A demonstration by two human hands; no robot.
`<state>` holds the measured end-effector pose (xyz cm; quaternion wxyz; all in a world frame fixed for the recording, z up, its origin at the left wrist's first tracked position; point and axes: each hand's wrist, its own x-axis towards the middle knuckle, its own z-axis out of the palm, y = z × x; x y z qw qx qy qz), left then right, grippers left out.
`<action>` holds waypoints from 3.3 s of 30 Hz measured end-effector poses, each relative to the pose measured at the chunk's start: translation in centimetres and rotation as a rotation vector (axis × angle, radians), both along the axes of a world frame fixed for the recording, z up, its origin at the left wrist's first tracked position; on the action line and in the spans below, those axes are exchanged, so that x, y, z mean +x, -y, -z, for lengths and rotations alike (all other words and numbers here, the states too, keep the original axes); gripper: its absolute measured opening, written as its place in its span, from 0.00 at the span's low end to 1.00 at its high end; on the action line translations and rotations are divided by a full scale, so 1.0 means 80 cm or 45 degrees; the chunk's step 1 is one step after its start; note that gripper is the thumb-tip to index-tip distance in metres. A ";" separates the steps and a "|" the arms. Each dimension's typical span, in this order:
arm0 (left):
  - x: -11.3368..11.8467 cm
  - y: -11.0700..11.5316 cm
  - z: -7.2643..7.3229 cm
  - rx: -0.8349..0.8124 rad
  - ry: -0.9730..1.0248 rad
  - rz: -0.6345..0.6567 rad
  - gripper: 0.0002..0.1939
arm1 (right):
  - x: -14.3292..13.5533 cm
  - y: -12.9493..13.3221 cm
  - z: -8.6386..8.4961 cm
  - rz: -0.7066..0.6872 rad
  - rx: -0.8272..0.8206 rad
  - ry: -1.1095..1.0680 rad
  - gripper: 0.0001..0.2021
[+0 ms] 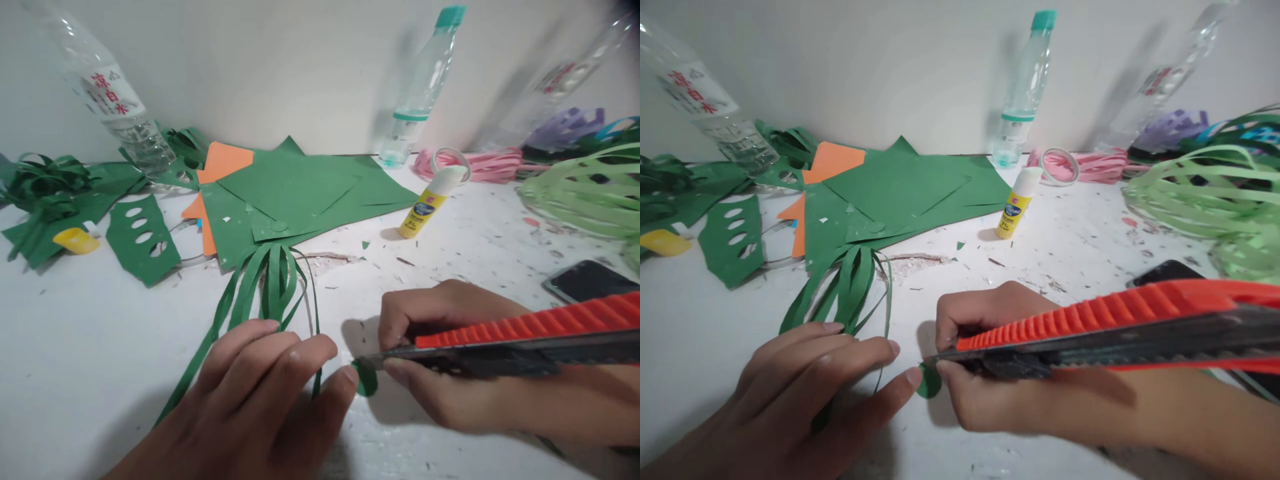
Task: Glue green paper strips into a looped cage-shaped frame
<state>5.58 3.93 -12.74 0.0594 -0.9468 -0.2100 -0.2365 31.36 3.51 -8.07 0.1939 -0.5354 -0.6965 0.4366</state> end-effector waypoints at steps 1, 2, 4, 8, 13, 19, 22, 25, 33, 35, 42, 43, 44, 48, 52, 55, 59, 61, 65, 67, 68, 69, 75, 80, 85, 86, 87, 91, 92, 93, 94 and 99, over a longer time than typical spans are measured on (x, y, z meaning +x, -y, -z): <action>0.000 0.000 -0.001 0.001 0.014 0.000 0.20 | 0.000 0.000 0.000 -0.003 -0.001 0.005 0.06; 0.000 0.000 -0.001 0.006 0.031 0.006 0.20 | 0.000 0.001 0.000 -0.004 0.009 0.007 0.06; 0.000 0.000 -0.003 -0.019 0.016 0.012 0.21 | -0.002 0.001 0.000 0.000 0.027 0.024 0.06; 0.001 -0.001 -0.003 -0.012 0.015 0.021 0.22 | -0.005 0.000 -0.002 0.036 0.063 0.034 0.05; 0.003 -0.001 -0.002 -0.065 0.014 0.006 0.22 | -0.004 -0.001 -0.009 -0.035 0.005 -0.005 0.07; 0.004 0.003 -0.004 -0.037 0.011 -0.028 0.18 | 0.006 -0.001 -0.007 0.122 0.016 -0.050 0.08; 0.005 0.003 -0.001 -0.034 0.049 -0.014 0.18 | 0.014 -0.004 -0.009 0.297 0.081 -0.064 0.11; 0.001 0.003 -0.003 -0.092 0.014 0.002 0.19 | 0.016 -0.006 -0.012 0.326 0.051 -0.042 0.12; -0.007 0.006 -0.009 -0.209 0.115 0.040 0.08 | 0.016 -0.004 -0.022 0.182 -0.257 -0.117 0.10; -0.003 0.009 -0.016 -0.215 0.113 0.055 0.07 | 0.020 -0.003 -0.025 0.025 -0.416 -0.167 0.10; 0.016 0.005 -0.045 -0.251 0.027 0.035 0.12 | 0.028 0.002 -0.026 -0.069 -0.507 -0.090 0.16; 0.019 0.000 -0.049 -0.285 0.000 0.045 0.14 | 0.030 0.001 -0.025 -0.026 -0.473 -0.079 0.18; 0.021 -0.005 -0.053 -0.328 -0.039 0.072 0.14 | 0.031 0.000 -0.023 0.024 -0.421 -0.049 0.19; 0.038 -0.026 -0.072 -0.451 -0.298 0.179 0.14 | 0.035 -0.006 -0.017 0.032 -0.217 0.054 0.24; 0.061 -0.031 -0.082 -0.424 -0.482 0.258 0.10 | 0.031 -0.007 -0.016 0.101 0.043 0.254 0.22; 0.074 -0.027 -0.089 -0.521 -0.572 0.178 0.10 | 0.027 -0.005 -0.016 0.228 0.222 0.419 0.21; 0.087 -0.019 -0.107 -0.722 -0.660 0.052 0.11 | 0.025 -0.003 -0.018 0.325 0.328 0.427 0.16; 0.090 -0.018 -0.119 -0.814 -0.684 -0.005 0.12 | 0.026 0.000 -0.020 0.334 0.367 0.377 0.14; 0.080 -0.017 -0.137 -1.037 -0.501 -0.190 0.06 | 0.024 0.008 -0.023 0.208 0.375 0.185 0.09; 0.067 -0.016 -0.138 -1.310 -0.146 -0.258 0.07 | 0.021 0.014 -0.024 0.095 0.299 0.003 0.07; 0.061 -0.015 -0.136 -1.450 0.051 -0.257 0.09 | 0.018 0.018 -0.024 0.039 0.239 -0.112 0.06; 0.055 -0.014 -0.133 -1.571 0.222 -0.245 0.09 | 0.015 0.022 -0.024 -0.010 0.173 -0.234 0.06; 0.036 -0.005 -0.110 -1.932 0.679 -0.176 0.08 | -0.006 0.037 -0.023 -0.064 -0.081 -0.594 0.15; 0.033 0.000 -0.109 -2.097 0.741 -0.093 0.07 | -0.005 0.034 -0.021 -0.025 -0.242 -0.645 0.14; 0.029 0.006 -0.108 -2.183 0.737 -0.078 0.04 | -0.006 0.039 -0.023 -0.060 -0.419 -0.769 0.13; 0.028 0.006 -0.107 -2.199 0.724 -0.080 0.04 | -0.007 0.041 -0.023 -0.065 -0.437 -0.782 0.13; 0.028 0.007 -0.106 -2.214 0.711 -0.079 0.04 | -0.007 0.042 -0.023 -0.067 -0.448 -0.789 0.13; 0.025 0.007 -0.101 -2.244 0.719 -0.051 0.05 | -0.007 0.040 -0.020 -0.064 -0.434 -0.804 0.14; 0.025 0.007 -0.100 -2.255 0.724 -0.047 0.06 | -0.006 0.039 -0.018 -0.063 -0.422 -0.805 0.15; 0.025 0.007 -0.100 -2.270 0.729 -0.039 0.06 | -0.006 0.037 -0.017 -0.064 -0.414 -0.805 0.15; 0.024 0.007 -0.100 -2.289 0.727 -0.027 0.07 | -0.005 0.036 -0.016 -0.066 -0.412 -0.803 0.15; 0.026 0.010 -0.101 -2.377 0.686 0.029 0.08 | -0.004 0.034 -0.016 -0.092 -0.431 -0.828 0.13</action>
